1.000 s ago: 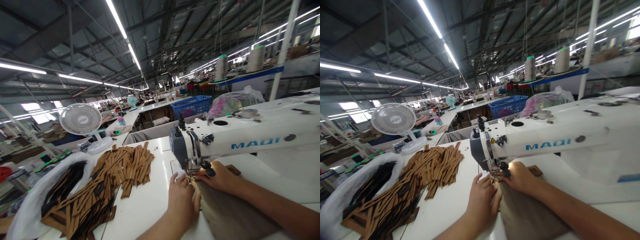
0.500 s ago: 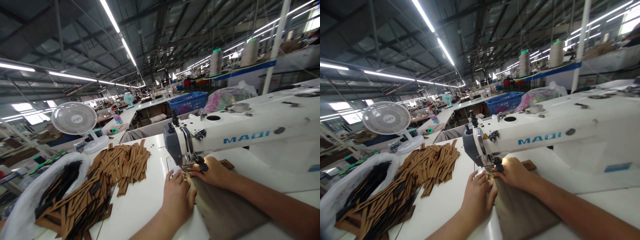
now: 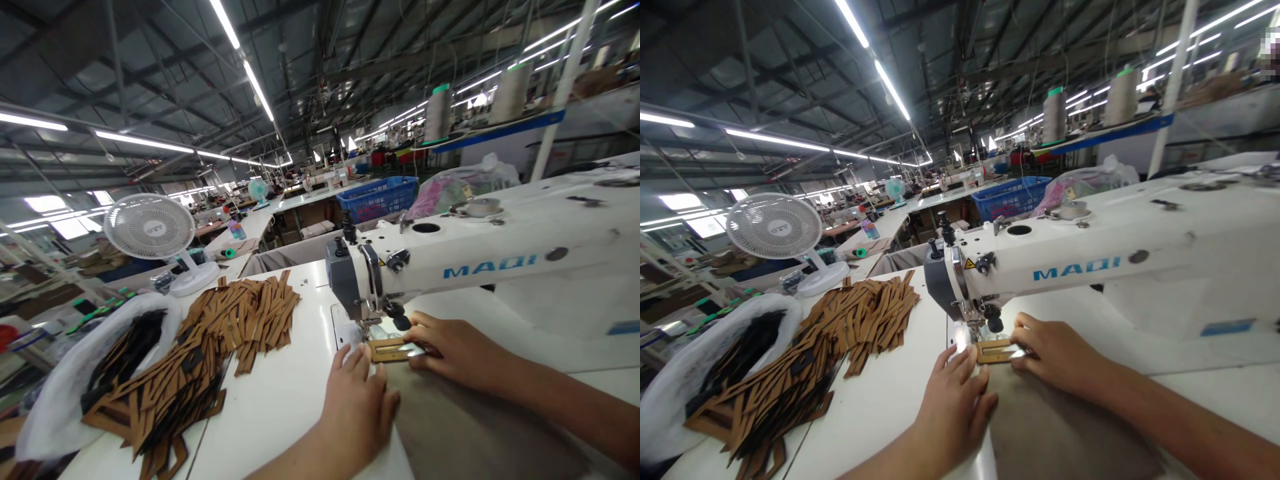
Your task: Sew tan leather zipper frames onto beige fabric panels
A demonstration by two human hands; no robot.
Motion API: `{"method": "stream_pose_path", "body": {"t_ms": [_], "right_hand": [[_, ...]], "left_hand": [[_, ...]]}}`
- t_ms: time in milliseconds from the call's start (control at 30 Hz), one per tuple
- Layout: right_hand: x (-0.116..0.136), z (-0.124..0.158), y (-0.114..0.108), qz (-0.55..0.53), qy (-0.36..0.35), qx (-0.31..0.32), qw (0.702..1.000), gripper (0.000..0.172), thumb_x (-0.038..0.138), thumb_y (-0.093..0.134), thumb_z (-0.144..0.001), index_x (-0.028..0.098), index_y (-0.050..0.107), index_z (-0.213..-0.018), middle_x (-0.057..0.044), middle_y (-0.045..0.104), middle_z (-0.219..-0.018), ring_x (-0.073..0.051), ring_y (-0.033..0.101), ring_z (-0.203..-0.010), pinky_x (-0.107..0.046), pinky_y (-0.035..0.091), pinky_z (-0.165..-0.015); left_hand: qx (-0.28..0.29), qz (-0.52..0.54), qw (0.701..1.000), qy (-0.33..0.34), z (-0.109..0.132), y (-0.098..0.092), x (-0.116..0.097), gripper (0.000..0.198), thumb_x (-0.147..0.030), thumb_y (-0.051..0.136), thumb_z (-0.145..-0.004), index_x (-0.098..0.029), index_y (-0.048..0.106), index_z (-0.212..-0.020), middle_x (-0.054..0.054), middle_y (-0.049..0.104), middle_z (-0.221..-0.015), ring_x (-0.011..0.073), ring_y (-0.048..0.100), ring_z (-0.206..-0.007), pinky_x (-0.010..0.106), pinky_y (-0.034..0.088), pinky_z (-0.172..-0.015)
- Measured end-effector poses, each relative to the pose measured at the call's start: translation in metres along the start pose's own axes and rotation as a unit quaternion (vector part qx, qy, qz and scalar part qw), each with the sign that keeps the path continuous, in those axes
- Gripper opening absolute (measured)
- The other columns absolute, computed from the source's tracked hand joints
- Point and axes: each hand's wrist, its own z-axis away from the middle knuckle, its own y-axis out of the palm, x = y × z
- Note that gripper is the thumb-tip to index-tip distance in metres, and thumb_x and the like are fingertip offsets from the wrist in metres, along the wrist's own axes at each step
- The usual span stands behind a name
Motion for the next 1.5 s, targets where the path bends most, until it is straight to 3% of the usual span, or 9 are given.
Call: {"method": "stream_pose_path", "body": {"t_ms": [167, 300, 433, 567, 733, 900, 1200, 1333, 1500], "right_hand": [[0.025, 0.063, 0.002, 0.122, -0.139, -0.092, 0.978, 0.021, 0.013, 0.044, -0.089, 0.015, 0.062, -0.098, -0.009, 0.062, -0.09, -0.019, 0.06, -0.064, -0.03, 0.045, -0.054], [0.036, 0.075, -0.001, 0.187, -0.227, -0.106, 0.95, 0.037, -0.002, 0.034, -0.083, 0.008, 0.063, -0.104, -0.015, 0.066, -0.091, -0.024, 0.064, -0.075, -0.034, 0.048, -0.062], [0.033, 0.063, -0.015, 0.009, -0.113, 0.012, 0.994, 0.03, 0.005, 0.042, -0.082, 0.012, 0.066, -0.099, -0.013, 0.066, -0.086, -0.024, 0.062, -0.072, -0.033, 0.045, -0.062], [0.031, 0.055, -0.034, -0.098, -0.021, 0.046, 0.994, 0.023, 0.011, 0.047, -0.076, 0.017, 0.068, -0.084, -0.006, 0.066, -0.079, -0.021, 0.06, -0.071, -0.03, 0.043, -0.065], [0.043, 0.06, -0.052, -0.238, 0.038, 0.085, 0.967, 0.029, 0.03, 0.048, -0.079, 0.018, 0.072, -0.091, -0.003, 0.069, -0.078, -0.018, 0.061, -0.068, -0.025, 0.043, -0.061], [0.066, 0.07, -0.058, -0.31, 0.075, 0.103, 0.942, 0.03, 0.037, 0.05, -0.075, 0.015, 0.069, -0.08, -0.003, 0.063, -0.065, -0.018, 0.055, -0.062, -0.025, 0.039, -0.055], [0.097, 0.08, -0.063, -0.312, 0.124, 0.061, 0.94, 0.029, 0.045, 0.053, -0.076, 0.018, 0.055, -0.068, 0.0, 0.051, -0.061, -0.016, 0.046, -0.06, -0.027, 0.032, -0.056], [0.094, 0.09, -0.068, -0.315, 0.143, 0.071, 0.936, 0.027, 0.044, 0.055, -0.074, 0.018, 0.059, -0.068, -0.001, 0.053, -0.063, -0.016, 0.046, -0.061, -0.027, 0.031, -0.057], [0.079, 0.111, -0.068, -0.353, 0.156, 0.097, 0.917, 0.028, 0.044, 0.058, -0.072, 0.017, 0.062, -0.067, 0.0, 0.05, -0.056, -0.015, 0.042, -0.055, -0.027, 0.029, -0.053]], "left_hand": [[0.013, 0.046, 0.999, 0.018, 0.033, -0.016, -0.028, 0.019, -0.022, 0.057, -0.081, -0.019, 0.063, -0.098, 0.014, 0.061, -0.122, 0.0291, 0.054, -0.117, 0.05, 0.04, -0.102], [0.003, 0.081, 0.996, -0.036, 0.033, -0.024, -0.037, 0.018, -0.017, 0.06, -0.079, -0.019, 0.06, -0.097, 0.009, 0.066, -0.107, 0.0251, 0.06, -0.103, 0.046, 0.044, -0.095], [0.035, 0.137, 0.981, -0.129, 0.012, -0.021, -0.037, 0.042, -0.023, 0.075, -0.066, -0.018, 0.061, -0.105, 0.011, 0.061, -0.113, 0.0292, 0.054, -0.107, 0.05, 0.04, -0.094], [0.056, 0.229, 0.96, -0.15, -0.004, -0.019, -0.037, 0.012, -0.013, 0.063, -0.072, -0.021, 0.067, -0.081, 0.003, 0.067, -0.1, 0.024, 0.056, -0.102, 0.048, 0.03, -0.102], [0.054, 0.312, 0.923, -0.219, -0.001, -0.029, -0.042, 0.012, -0.025, 0.054, -0.079, -0.017, 0.06, -0.073, -0.001, 0.057, -0.066, 0.0176, 0.052, -0.069, 0.03, 0.041, -0.066], [0.063, 0.434, 0.853, -0.281, 0.01, -0.036, -0.052, 0.025, -0.04, 0.062, -0.073, -0.017, 0.053, -0.066, -0.004, 0.047, -0.057, 0.0122, 0.043, -0.058, 0.024, 0.032, -0.055], [0.132, 0.615, 0.706, -0.326, 0.014, -0.059, -0.075, 0.057, -0.063, 0.076, -0.056, -0.011, 0.068, -0.077, 0.003, 0.063, -0.066, 0.0123, 0.053, -0.056, 0.026, 0.042, -0.06], [0.133, 0.637, 0.691, -0.315, 0.016, -0.061, -0.074, 0.055, -0.05, 0.087, -0.044, -0.01, 0.072, -0.078, 0.006, 0.068, -0.072, 0.0166, 0.059, -0.066, 0.029, 0.045, -0.07], [0.093, 0.63, 0.701, -0.32, 0.022, -0.067, -0.069, 0.049, -0.047, 0.087, -0.049, -0.01, 0.071, -0.078, 0.007, 0.07, -0.075, 0.017, 0.061, -0.067, 0.028, 0.046, -0.069]]}}
